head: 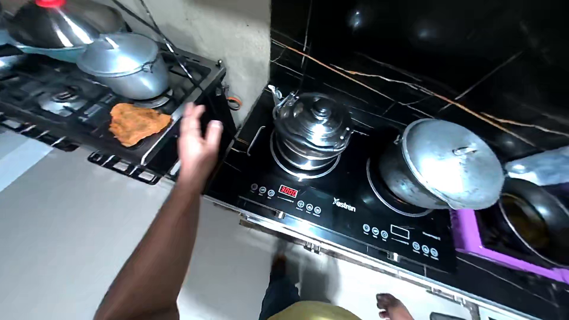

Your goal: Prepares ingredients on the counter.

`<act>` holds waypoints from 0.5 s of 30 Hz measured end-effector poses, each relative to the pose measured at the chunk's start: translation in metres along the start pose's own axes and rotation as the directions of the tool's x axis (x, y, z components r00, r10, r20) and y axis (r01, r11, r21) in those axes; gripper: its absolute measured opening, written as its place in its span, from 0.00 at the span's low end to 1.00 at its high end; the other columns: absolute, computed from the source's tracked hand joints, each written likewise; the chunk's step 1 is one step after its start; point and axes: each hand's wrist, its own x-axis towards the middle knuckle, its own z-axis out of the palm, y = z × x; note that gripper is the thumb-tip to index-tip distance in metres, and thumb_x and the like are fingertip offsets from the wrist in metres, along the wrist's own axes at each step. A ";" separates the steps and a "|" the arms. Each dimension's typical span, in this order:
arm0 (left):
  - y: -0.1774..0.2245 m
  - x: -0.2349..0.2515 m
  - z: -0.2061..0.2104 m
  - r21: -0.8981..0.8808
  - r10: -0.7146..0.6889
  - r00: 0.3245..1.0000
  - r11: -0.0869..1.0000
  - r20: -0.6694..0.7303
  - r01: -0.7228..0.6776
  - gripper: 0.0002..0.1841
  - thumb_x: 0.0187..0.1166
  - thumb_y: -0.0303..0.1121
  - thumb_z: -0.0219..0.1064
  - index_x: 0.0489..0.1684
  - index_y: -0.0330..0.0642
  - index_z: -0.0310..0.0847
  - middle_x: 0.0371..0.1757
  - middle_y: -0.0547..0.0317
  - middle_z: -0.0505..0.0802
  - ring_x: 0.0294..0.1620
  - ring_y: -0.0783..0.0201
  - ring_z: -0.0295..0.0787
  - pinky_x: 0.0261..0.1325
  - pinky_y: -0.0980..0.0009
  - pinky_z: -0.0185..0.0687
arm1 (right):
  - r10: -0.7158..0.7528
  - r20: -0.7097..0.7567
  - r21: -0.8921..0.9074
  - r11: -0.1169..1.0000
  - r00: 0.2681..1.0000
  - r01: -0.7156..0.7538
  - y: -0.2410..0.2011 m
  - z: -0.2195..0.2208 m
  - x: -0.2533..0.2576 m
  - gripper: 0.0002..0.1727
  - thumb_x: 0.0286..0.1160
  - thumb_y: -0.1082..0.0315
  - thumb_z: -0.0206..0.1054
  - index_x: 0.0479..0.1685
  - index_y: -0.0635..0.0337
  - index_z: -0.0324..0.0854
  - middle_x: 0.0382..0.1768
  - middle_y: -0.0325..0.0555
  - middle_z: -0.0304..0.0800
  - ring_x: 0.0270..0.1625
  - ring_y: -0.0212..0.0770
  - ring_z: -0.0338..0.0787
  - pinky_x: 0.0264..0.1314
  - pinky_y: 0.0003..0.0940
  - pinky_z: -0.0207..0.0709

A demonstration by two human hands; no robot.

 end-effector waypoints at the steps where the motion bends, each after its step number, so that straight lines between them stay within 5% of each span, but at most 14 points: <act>1: 0.027 -0.004 0.019 0.055 0.125 0.987 0.990 0.100 -0.131 0.35 0.87 0.49 0.54 0.88 0.34 0.62 0.93 0.38 0.58 0.95 0.43 0.49 0.93 0.43 0.47 | 0.025 0.017 0.001 1.000 1.000 -0.025 -0.007 0.006 -0.002 0.19 0.89 0.66 0.57 0.73 0.63 0.76 0.58 0.57 0.87 0.50 0.47 0.90 0.51 0.47 0.83; 4: 0.087 -0.012 0.075 0.192 0.405 0.830 0.844 0.384 -0.501 0.43 0.83 0.65 0.53 0.92 0.43 0.59 0.95 0.48 0.58 0.97 0.45 0.42 0.91 0.32 0.31 | 0.034 0.048 -0.001 0.999 0.998 -0.034 -0.009 0.020 -0.013 0.17 0.88 0.70 0.58 0.70 0.62 0.78 0.55 0.55 0.88 0.45 0.45 0.88 0.46 0.44 0.81; 7: 0.116 -0.013 0.115 0.320 0.347 0.729 0.729 0.590 -0.605 0.51 0.79 0.77 0.41 0.94 0.45 0.55 0.95 0.53 0.58 0.97 0.50 0.43 0.91 0.31 0.21 | 0.033 0.011 0.101 0.994 0.999 -0.034 0.018 0.024 -0.025 0.16 0.88 0.70 0.58 0.69 0.63 0.77 0.53 0.53 0.87 0.42 0.42 0.86 0.43 0.41 0.80; 10: 0.130 -0.018 0.126 0.408 0.314 0.753 0.688 0.578 -0.600 0.56 0.76 0.80 0.40 0.90 0.36 0.61 0.92 0.42 0.65 0.95 0.43 0.51 0.90 0.27 0.22 | 0.063 -0.070 0.224 0.973 0.996 -0.045 0.067 0.022 -0.039 0.16 0.86 0.71 0.58 0.67 0.66 0.78 0.53 0.56 0.87 0.44 0.44 0.87 0.46 0.44 0.82; 15: 0.165 -0.054 0.094 0.419 0.469 0.814 0.700 0.342 -0.579 0.49 0.81 0.73 0.46 0.91 0.38 0.59 0.94 0.34 0.55 0.95 0.30 0.38 0.84 0.18 0.22 | 0.246 -0.133 0.293 0.935 0.960 -0.199 0.169 0.021 -0.065 0.19 0.90 0.65 0.57 0.71 0.68 0.78 0.59 0.62 0.87 0.52 0.49 0.88 0.54 0.48 0.80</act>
